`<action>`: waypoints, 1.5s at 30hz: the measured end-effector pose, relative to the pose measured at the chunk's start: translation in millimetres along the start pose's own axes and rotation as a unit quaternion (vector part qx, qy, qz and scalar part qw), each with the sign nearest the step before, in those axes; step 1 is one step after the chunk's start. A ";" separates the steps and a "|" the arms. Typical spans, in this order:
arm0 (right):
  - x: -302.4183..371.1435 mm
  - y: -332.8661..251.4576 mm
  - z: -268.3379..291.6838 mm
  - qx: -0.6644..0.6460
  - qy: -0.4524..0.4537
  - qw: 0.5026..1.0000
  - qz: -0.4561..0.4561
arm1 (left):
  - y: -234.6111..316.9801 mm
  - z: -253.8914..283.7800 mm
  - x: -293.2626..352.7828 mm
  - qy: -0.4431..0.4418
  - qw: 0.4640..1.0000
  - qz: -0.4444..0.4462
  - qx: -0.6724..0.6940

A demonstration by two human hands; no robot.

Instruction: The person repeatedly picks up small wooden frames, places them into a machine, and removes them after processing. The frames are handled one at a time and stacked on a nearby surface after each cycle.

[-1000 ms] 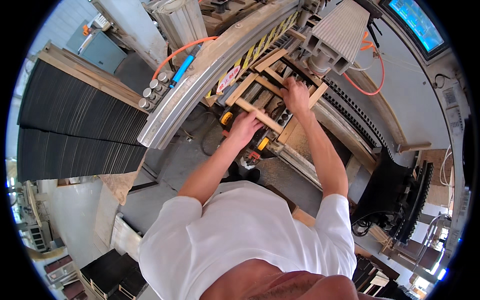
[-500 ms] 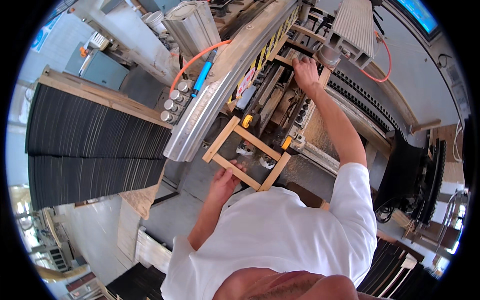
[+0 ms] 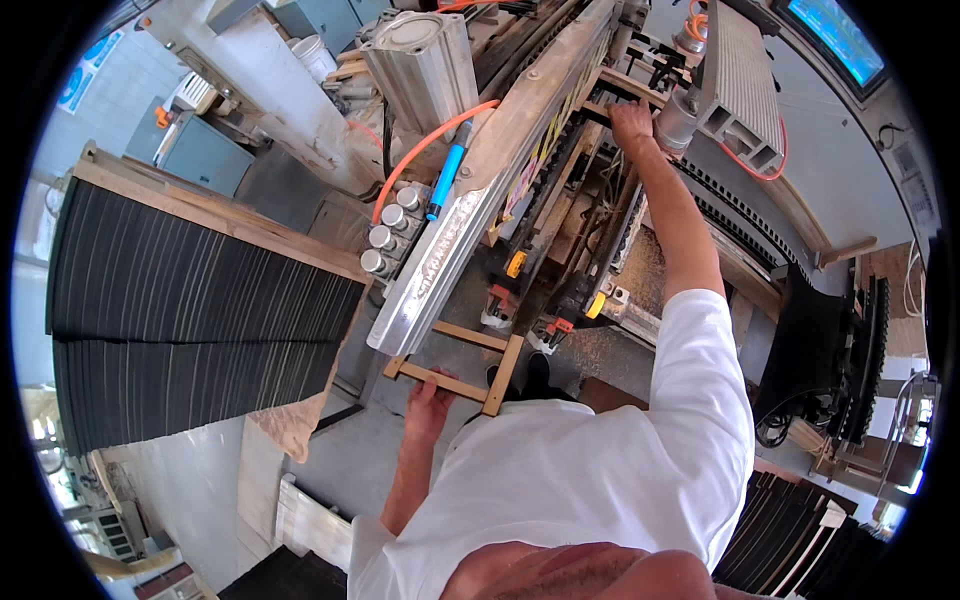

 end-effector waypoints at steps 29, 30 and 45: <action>-57.6 57.7 -157.0 0.096 0.131 0.970 0.180 | -64.9 -40.8 -32.1 0.074 0.993 -0.064 -0.061; -55.0 79.8 -179.2 0.144 0.154 0.958 0.192 | -61.4 -46.4 -38.5 0.072 0.992 -0.066 -0.077; -32.3 12.4 -11.9 -0.013 -0.052 0.995 0.085 | 0.3 -5.7 41.0 0.220 0.882 -0.304 -0.287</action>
Point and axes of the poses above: each hand's wrist, its own x-axis away from the middle knuckle, its own z-axis out of the back of the hand, y = z × x, the point moved 4 cm from there along -x, towards the middle knuckle, and after that the axes turned 12 degrees about y, right-handed, at the moved point
